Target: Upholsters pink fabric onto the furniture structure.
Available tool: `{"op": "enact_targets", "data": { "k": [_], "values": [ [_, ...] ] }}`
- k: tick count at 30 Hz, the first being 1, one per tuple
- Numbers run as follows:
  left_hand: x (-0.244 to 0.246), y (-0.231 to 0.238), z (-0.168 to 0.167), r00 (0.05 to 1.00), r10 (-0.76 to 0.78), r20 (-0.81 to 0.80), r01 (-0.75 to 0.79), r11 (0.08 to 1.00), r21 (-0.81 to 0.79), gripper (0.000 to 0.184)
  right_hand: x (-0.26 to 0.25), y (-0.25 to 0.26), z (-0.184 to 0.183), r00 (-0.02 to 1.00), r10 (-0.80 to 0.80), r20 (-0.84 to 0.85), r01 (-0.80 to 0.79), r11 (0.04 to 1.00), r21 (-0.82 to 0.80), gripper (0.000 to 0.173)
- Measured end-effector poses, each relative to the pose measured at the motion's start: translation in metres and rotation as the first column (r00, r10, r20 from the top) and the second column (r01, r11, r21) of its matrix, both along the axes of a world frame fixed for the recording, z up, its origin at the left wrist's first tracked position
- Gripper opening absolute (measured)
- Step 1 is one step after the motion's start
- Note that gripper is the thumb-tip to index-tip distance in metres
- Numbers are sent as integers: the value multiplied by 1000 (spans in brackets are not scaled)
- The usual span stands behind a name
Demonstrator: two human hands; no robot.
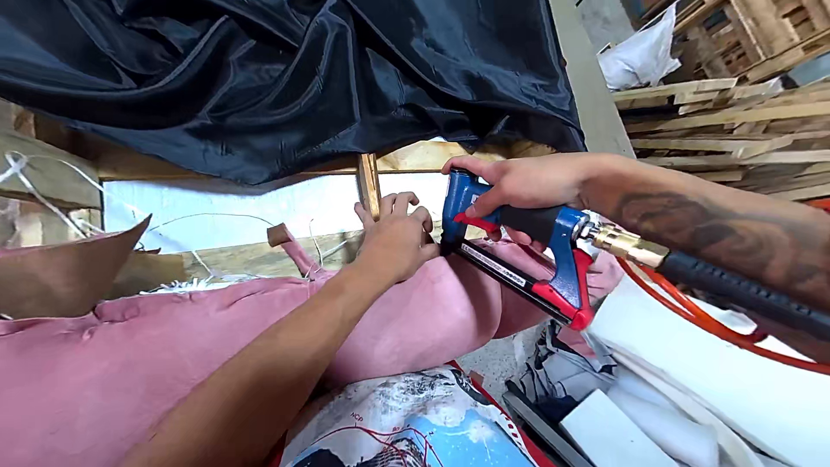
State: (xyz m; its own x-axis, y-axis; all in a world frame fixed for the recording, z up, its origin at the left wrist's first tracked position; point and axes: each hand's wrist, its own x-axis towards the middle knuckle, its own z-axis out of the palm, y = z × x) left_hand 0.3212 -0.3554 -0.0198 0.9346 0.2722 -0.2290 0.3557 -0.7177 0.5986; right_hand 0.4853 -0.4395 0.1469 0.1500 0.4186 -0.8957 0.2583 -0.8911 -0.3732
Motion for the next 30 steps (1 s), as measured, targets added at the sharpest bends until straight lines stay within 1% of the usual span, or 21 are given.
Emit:
{"op": "enact_targets", "data": {
  "k": [3,4,5,6,8,10,11,13,16,19,20,21,22,23,24,25,26,27,28,29,30],
  "values": [
    [1,10,2,997,35,62,-30,997,-69,36,-3,8,6,998,-28,-47,29,999,17,72],
    [-1,20,5,988,103,115,-88,987,-132,33,-6,10,8,998,-32,-49,33,999,20,72],
    [-3,35,11,963,216,160,-179,959,-220,31,-10,11,8,999,-30,-41,31,999,23,72],
    [-7,50,17,919,351,181,-288,909,-301,29,-12,12,7,999,-20,-31,20,999,26,73],
    [-13,75,24,779,597,194,-490,772,-405,28,-13,13,1,999,18,-28,-17,1000,19,73],
    [-15,84,21,673,724,150,-586,646,-489,22,-14,13,-4,999,17,-42,-17,1000,5,70],
    [-14,83,18,668,733,130,-577,620,-531,21,-14,14,-4,999,-2,-52,3,1000,2,69],
    [-12,77,17,738,666,110,-496,645,-582,21,-14,14,-2,997,-41,-62,42,999,8,68],
    [-10,70,20,821,564,89,-429,713,-555,18,-15,18,-2,996,-45,-81,46,999,4,66],
    [-9,71,21,846,530,57,-429,741,-517,18,-13,20,-4,995,-53,-87,50,998,-37,66],
    [-8,72,21,852,521,45,-428,744,-514,18,-12,19,-3,995,-59,-80,56,998,-42,68],
    [-8,73,21,859,511,36,-425,749,-508,19,-11,19,0,998,-38,-50,36,999,-33,71],
    [-8,74,22,867,498,30,-419,759,-498,20,-11,18,3,999,36,18,-36,999,-7,74],
    [-9,73,22,876,481,31,-408,775,-483,21,-13,16,8,974,173,148,-178,984,18,78],
    [-11,71,23,889,455,43,-387,799,-460,22,-16,13,12,872,357,334,-379,925,2,82],
    [-13,68,24,906,416,81,-345,835,-429,23,-21,7,15,698,502,510,-554,831,-60,87],
    [-13,65,26,921,361,149,-284,881,-379,23,-21,-2,13,525,568,634,-656,744,-124,93],
    [-11,60,27,926,298,232,-220,925,-310,23,-17,-9,9,400,590,702,-704,688,-177,100],
    [-11,52,28,923,232,306,-164,959,-233,25,-6,-15,1,319,581,749,-729,656,-198,107],
    [-12,40,28,917,172,359,-121,980,-161,27,8,-20,-11,277,569,775,-741,640,-205,111],
    [-16,21,27,914,122,386,-92,991,-94,30,24,-24,-27,261,554,790,-753,629,-193,109]
  ]
}}
